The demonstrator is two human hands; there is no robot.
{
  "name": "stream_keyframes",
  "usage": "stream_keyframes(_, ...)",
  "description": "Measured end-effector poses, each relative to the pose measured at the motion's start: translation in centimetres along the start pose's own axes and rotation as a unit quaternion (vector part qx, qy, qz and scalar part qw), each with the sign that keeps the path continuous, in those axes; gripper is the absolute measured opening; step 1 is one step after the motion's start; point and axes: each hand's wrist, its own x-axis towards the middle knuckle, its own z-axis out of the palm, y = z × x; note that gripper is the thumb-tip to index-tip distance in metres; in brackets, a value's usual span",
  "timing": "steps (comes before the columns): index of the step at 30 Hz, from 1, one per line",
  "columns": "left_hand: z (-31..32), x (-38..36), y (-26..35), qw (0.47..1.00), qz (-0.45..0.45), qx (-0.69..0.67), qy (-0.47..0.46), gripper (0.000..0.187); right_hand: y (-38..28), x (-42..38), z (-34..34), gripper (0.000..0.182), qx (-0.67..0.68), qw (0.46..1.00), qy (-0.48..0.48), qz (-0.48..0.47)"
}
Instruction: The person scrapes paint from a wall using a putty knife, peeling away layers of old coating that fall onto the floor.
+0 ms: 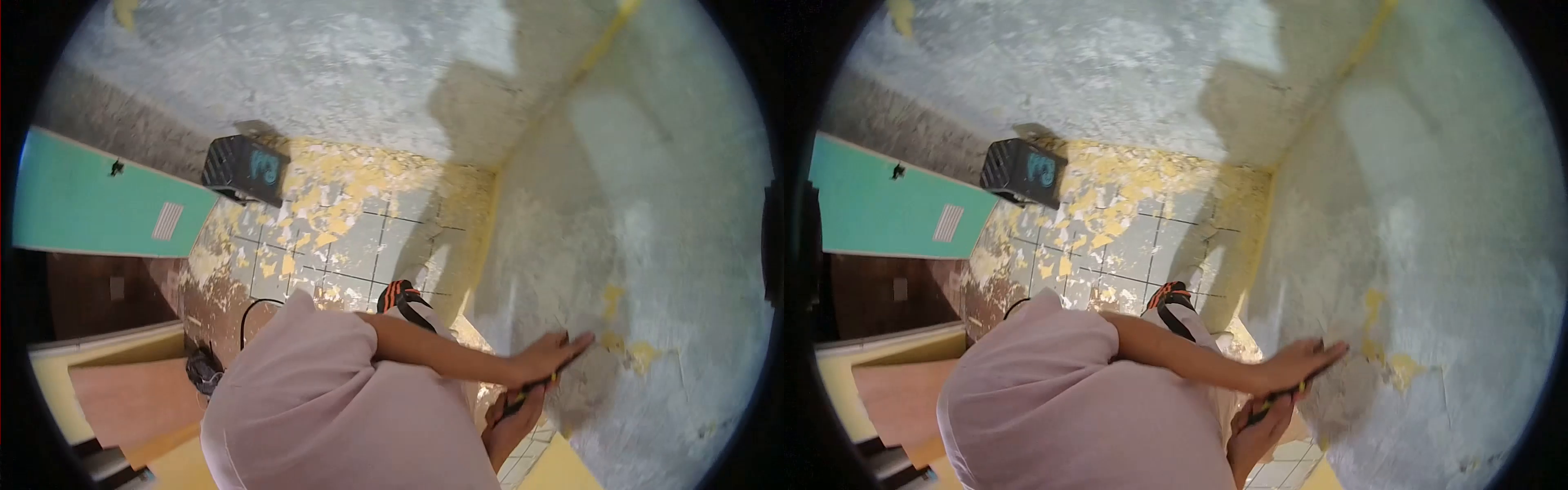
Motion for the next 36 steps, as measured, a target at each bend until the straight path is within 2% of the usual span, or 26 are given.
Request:
stream_keyframes(1,0.1,0.9,-0.6,1.000,0.006,-0.002,0.012,0.061,0.4,0.0,0.0,0.040,-0.005,0.998,0.057,0.004)
stream_keyframes(2,0.6,3.2,-1.5,0.999,-0.009,-0.021,-0.025,0.060,0.4,0.2,-0.3,0.040,-0.012,0.993,0.119,0.014)
stream_keyframes(3,0.6,4.2,-2.2,0.997,-0.023,-0.038,-0.066,0.059,1.9,2.7,-1.1,0.042,-0.005,0.990,0.134,-0.031)
stream_keyframes(6,-1.3,5.5,-0.5,0.993,-0.010,-0.079,-0.086,0.057,1.3,4.4,1.0,0.047,-0.030,0.995,0.091,-0.017)
stream_keyframes(8,-1.9,2.5,0.3,0.994,-0.024,-0.065,-0.089,0.057,1.5,2.3,1.2,0.049,0.021,0.997,0.079,-0.006)
stream_keyframes(10,-1.3,0.6,-1.0,0.999,-0.033,-0.011,-0.005,0.057,2.0,-0.2,-0.1,0.050,0.007,0.998,0.061,-0.006)
stream_keyframes(11,-1.0,0.3,-1.5,0.998,-0.049,-0.007,-0.028,0.067,1.7,-1.0,-0.6,0.035,-0.025,0.998,0.057,-0.003)
stream_keyframes(12,-0.3,2.1,-2.1,0.998,-0.053,0.000,-0.040,0.067,1.6,0.0,-0.9,0.035,-0.019,0.997,0.070,-0.007)
stream_keyframes(14,1.0,6.9,-2.9,0.997,0.060,0.028,-0.025,0.058,0.8,4.0,-1.3,0.031,0.013,0.993,0.116,-0.034)
stream_keyframes(15,0.9,6.0,0.1,0.999,0.023,-0.032,-0.008,0.058,-0.2,5.6,-1.4,0.028,-0.007,0.998,0.033,-0.044)
stream_keyframes(16,0.6,5.6,1.3,0.995,0.049,-0.084,-0.021,0.058,-0.4,5.3,-1.5,0.028,0.005,0.997,0.049,-0.057)
stream_keyframes(18,-0.8,5.0,1.4,0.996,-0.032,-0.020,-0.075,0.058,-0.3,4.3,0.0,0.028,-0.012,1.000,0.015,-0.009)
stream_keyframes(20,-0.9,2.9,-0.6,0.996,-0.023,0.071,-0.050,0.064,0.8,1.0,0.0,0.031,0.059,0.998,-0.007,-0.032)
stream_keyframes(21,-0.6,1.8,-1.3,0.996,-0.052,0.054,-0.056,0.064,1.3,0.0,-0.1,0.034,0.060,0.997,0.047,-0.034)
stream_keyframes(23,0.3,1.4,-1.8,0.991,-0.089,0.004,-0.095,0.065,0.6,-0.4,-2.4,0.040,-0.096,0.995,-0.018,-0.017)
stream_keyframes(24,0.7,1.8,-1.9,0.988,-0.095,-0.031,-0.120,0.067,1.8,0.8,-2.3,0.044,-0.113,0.991,0.018,-0.067)
stream_keyframes(25,0.4,2.1,-1.8,0.991,-0.077,-0.034,-0.102,0.067,2.0,1.4,-1.7,0.042,-0.106,0.992,0.029,-0.067)
stream_keyframes(27,-0.5,2.6,-2.0,0.985,-0.079,0.023,-0.152,0.066,1.9,1.9,-1.0,0.040,-0.085,0.994,0.039,-0.052)
stream_keyframes(29,-0.1,2.0,-2.6,0.995,-0.029,0.042,-0.091,0.067,1.7,2.2,-1.0,0.038,-0.073,0.995,0.045,-0.049)
stream_keyframes(33,0.1,3.2,-3.0,0.996,-0.012,0.043,-0.083,0.069,1.8,4.2,-1.6,0.035,-0.057,0.995,0.062,-0.054)
stream_keyframes(34,0.0,2.8,-1.1,0.995,-0.020,0.092,-0.040,0.072,2.1,4.9,-1.7,0.034,-0.051,0.995,0.070,-0.050)
stream_keyframes(35,-0.7,7.5,-4.6,0.993,0.006,0.117,-0.009,0.074,2.3,5.7,-1.8,0.034,-0.041,0.995,0.078,-0.043)
stream_keyframes(36,-0.6,7.5,-4.3,0.996,0.026,0.079,0.025,0.074,2.8,5.9,-2.2,0.033,-0.029,0.995,0.088,-0.035)
